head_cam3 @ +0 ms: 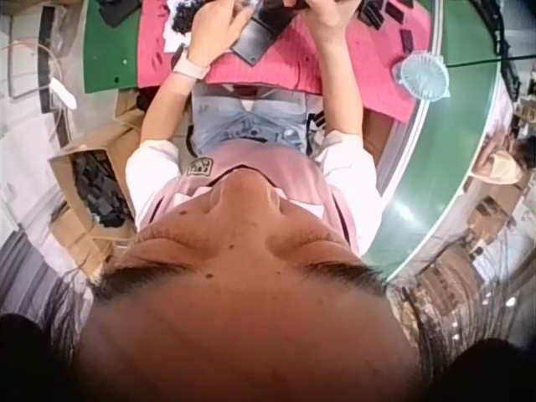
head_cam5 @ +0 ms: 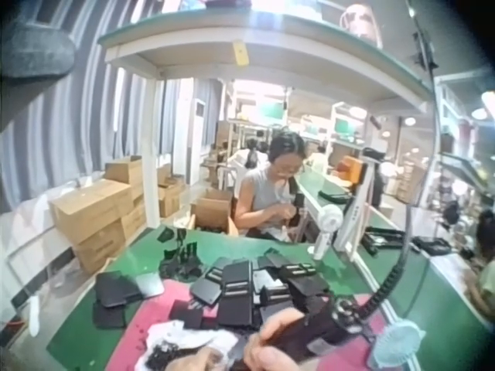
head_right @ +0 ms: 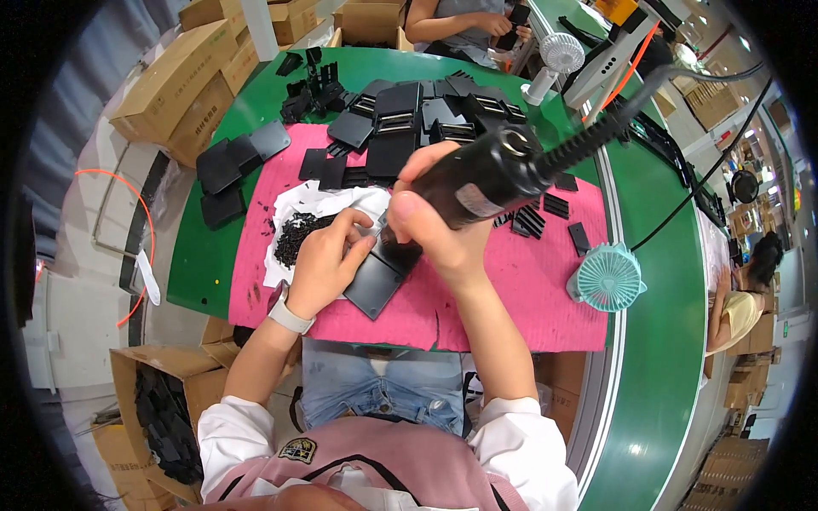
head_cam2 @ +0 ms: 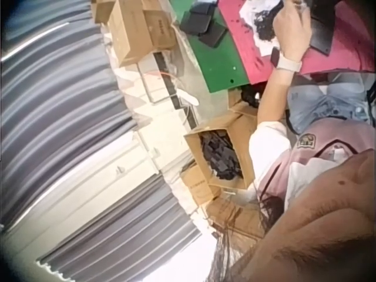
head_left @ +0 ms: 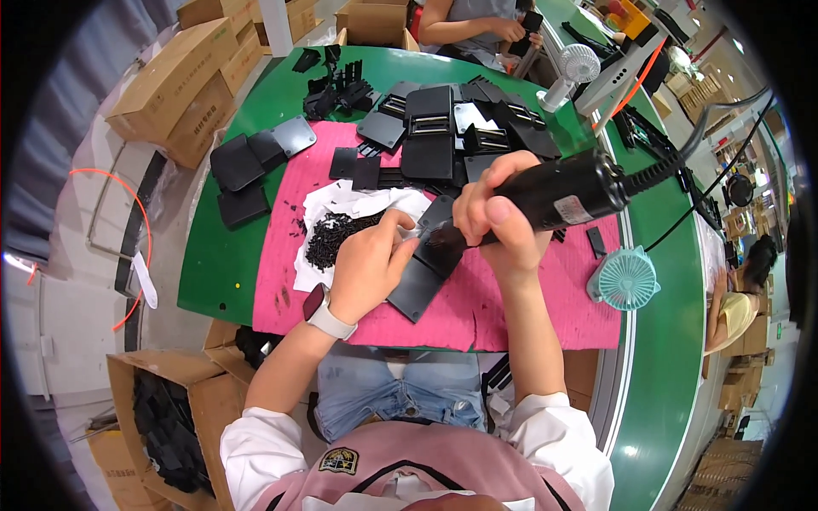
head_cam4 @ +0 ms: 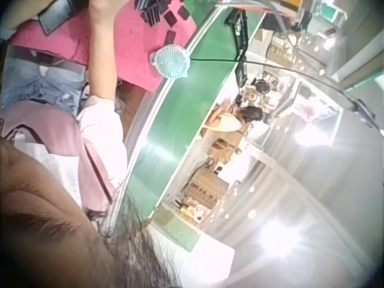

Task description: Driving screws into black plastic components using an electric screwdriver at a factory workstation.

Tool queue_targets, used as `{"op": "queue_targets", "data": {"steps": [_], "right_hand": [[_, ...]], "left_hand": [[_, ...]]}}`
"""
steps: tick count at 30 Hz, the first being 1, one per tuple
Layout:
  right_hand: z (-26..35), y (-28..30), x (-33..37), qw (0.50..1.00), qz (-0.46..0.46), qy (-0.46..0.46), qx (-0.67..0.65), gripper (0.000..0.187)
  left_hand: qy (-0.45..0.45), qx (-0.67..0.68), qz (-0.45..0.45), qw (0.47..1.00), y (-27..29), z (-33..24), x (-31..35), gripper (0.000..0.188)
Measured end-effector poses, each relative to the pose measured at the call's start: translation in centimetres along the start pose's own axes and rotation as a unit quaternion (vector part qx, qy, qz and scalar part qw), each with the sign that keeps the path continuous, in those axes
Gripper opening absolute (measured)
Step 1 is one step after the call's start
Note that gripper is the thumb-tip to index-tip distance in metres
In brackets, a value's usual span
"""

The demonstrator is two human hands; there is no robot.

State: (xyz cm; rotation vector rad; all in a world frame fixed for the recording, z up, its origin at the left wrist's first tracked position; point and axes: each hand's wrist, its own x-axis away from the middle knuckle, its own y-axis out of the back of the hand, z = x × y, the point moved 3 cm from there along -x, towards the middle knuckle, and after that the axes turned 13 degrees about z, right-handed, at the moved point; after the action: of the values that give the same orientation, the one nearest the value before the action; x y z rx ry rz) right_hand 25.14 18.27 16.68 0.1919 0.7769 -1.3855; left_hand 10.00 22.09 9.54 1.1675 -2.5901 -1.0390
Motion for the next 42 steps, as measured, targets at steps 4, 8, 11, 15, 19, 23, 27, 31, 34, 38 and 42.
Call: {"op": "queue_targets", "data": {"steps": [4,8,11,15,19,23,27,31,34,38,42], "right_hand": [[-1.0,-0.7,-0.6,0.997,0.018,-0.06,0.055,0.024],[-1.2,-1.7,-1.4,0.989,0.046,-0.068,0.119,0.026],[-1.3,-1.6,-1.4,0.989,0.044,-0.073,0.117,0.027],[-1.5,-1.5,-1.6,0.992,0.045,-0.075,0.095,0.026],[-1.8,-1.2,-1.6,0.993,0.067,-0.07,0.064,0.028],[-1.7,-1.1,-1.7,0.987,0.147,-0.062,0.033,0.028],[-2.0,-0.5,-2.0,0.975,0.217,-0.051,-0.008,0.032],[-2.2,-0.6,-2.4,0.977,0.196,-0.072,-0.034,0.034],[-2.2,-1.0,-2.8,0.972,0.182,-0.141,-0.055,0.034],[-2.1,-1.3,-3.1,0.971,0.191,-0.144,-0.033,0.035],[-2.0,-1.6,-3.3,0.97,0.195,-0.146,-0.018,0.036]], "left_hand": [[0.04,0.083,0.026,0.995,-0.2,0.8,-0.2,0.021],[0.003,0.106,-0.021,0.994,-0.7,1.3,-0.1,0.023],[0.007,0.088,-0.011,0.996,-0.7,1.0,-0.2,0.023],[0.018,0.061,-0.001,0.998,-0.4,0.7,-0.1,0.023],[0.012,0.062,0.0,0.998,-0.5,0.7,-0.2,0.023],[0.007,0.054,-0.005,0.999,-0.4,0.8,-0.1,0.023],[0.013,0.068,0.001,0.998,-0.4,0.7,-0.2,0.023],[0.018,0.062,-0.002,0.998,-0.4,1.0,-0.1,0.023],[0.025,0.061,-0.003,0.998,-0.4,0.8,-0.2,0.023],[0.018,0.049,-0.008,0.999,-0.6,1.1,-0.1,0.023],[0.013,0.041,-0.006,0.999,-0.6,1.1,-0.2,0.022]]}}
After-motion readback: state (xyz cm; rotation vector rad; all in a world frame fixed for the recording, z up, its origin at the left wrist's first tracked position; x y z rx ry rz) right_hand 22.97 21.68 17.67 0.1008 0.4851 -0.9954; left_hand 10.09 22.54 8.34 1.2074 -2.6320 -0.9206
